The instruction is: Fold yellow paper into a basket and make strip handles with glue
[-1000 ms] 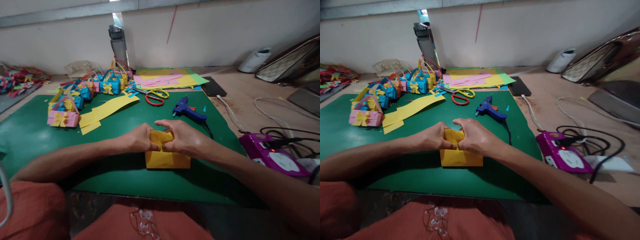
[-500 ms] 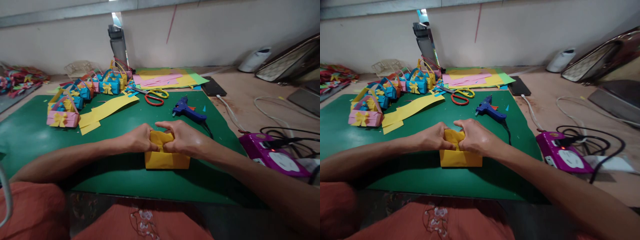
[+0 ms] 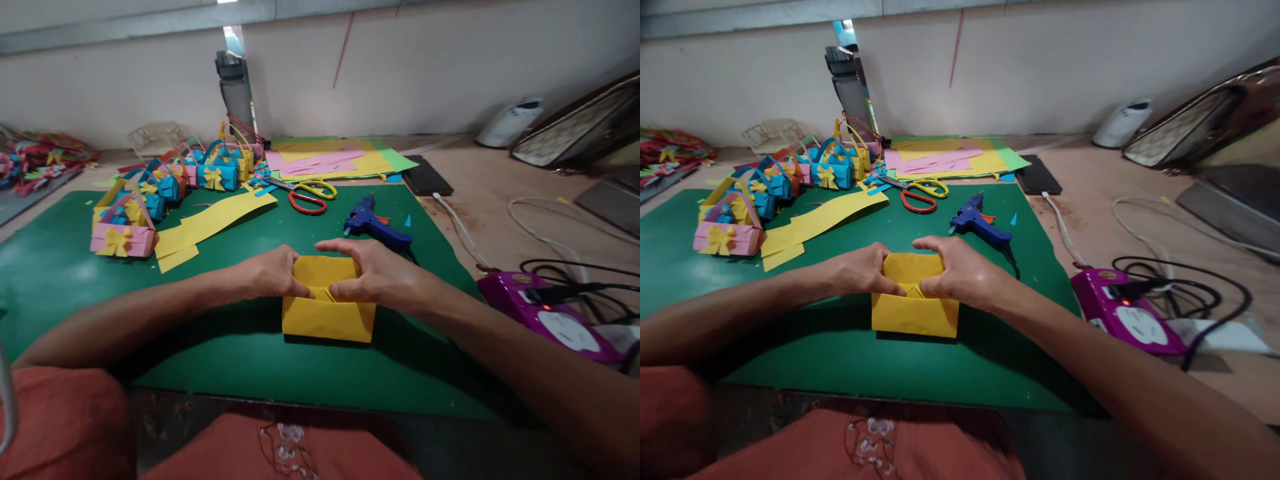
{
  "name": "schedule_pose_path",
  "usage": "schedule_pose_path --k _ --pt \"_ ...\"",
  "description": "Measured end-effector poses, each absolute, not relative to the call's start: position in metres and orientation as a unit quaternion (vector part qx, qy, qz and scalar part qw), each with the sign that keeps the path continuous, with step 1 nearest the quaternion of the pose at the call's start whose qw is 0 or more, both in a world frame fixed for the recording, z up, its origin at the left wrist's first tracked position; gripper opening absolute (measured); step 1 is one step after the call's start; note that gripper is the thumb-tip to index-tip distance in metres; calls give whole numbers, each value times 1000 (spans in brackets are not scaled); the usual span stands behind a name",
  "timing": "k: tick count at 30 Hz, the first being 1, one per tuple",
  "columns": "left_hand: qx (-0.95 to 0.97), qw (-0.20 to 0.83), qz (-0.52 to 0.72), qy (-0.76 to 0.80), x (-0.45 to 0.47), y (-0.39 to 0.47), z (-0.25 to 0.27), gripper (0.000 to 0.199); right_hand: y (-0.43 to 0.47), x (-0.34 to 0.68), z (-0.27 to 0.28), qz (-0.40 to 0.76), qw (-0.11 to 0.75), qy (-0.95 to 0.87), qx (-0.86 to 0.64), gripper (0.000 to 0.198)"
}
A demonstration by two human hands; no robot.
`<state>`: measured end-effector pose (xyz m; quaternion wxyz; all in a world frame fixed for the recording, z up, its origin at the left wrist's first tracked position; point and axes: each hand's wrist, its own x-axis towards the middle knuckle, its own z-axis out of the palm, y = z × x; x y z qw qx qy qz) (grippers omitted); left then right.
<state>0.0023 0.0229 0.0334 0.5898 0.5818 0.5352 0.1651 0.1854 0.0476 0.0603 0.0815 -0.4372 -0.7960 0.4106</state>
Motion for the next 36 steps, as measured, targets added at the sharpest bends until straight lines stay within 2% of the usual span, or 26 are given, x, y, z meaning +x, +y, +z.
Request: schedule_pose_path --k 5,9,18,32,36 --pt "564 608 169 533 4 25 30 18 47 183 59 432 89 -777 -449 69" --pt "556 611 174 536 8 26 33 14 46 182 57 452 99 -763 -451 67" --pt "547 623 191 525 11 22 39 6 46 184 53 413 113 -795 -429 67" --pt "591 608 177 500 8 24 37 15 45 184 52 364 114 -815 -436 69" --pt "594 589 181 517 10 23 37 11 44 183 51 378 113 -805 -443 68"
